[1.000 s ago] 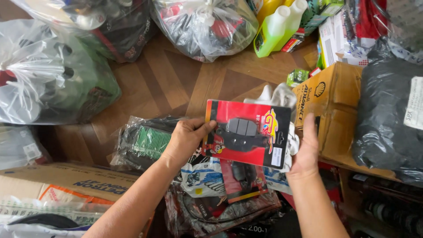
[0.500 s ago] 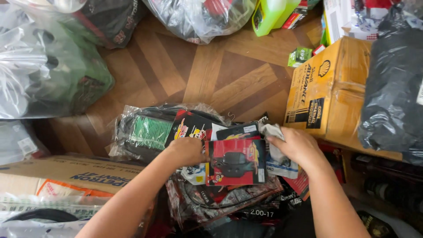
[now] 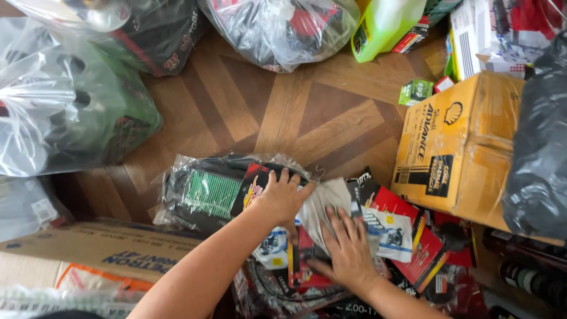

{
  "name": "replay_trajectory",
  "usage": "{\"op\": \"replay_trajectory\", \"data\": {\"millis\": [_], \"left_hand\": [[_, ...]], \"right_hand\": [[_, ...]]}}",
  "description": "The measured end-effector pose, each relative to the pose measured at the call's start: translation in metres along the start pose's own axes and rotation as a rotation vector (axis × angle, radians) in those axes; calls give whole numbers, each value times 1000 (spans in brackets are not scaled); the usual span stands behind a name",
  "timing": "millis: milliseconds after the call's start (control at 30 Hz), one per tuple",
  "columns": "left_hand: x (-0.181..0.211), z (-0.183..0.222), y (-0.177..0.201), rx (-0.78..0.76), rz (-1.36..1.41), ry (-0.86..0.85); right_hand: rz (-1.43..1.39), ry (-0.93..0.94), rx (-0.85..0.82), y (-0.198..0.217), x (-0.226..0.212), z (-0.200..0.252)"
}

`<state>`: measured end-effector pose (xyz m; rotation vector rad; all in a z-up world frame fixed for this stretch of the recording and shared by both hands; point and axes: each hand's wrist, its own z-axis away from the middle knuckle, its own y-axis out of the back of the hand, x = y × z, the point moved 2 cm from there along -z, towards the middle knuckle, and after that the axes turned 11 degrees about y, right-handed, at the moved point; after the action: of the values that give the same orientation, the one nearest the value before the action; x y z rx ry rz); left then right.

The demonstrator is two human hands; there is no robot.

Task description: The person is cleaning and inspecting various motorcycle parts and products, such as brake pads and air filters, using a cloth.

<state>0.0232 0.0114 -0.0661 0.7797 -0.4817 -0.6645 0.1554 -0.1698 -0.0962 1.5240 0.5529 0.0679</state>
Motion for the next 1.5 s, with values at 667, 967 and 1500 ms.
{"op": "replay_trajectory", "data": {"millis": [667, 967, 1500], "left_hand": [[-15, -41, -45, 176, 247, -162], [48, 27, -34, 147, -81, 226], [-51, 424, 17, -14, 1017, 383]], "right_hand": [[-68, 15, 46, -49, 19, 20], [-6, -272, -259, -34, 0, -10], [-959, -793, -9, 371, -186, -28]]}}
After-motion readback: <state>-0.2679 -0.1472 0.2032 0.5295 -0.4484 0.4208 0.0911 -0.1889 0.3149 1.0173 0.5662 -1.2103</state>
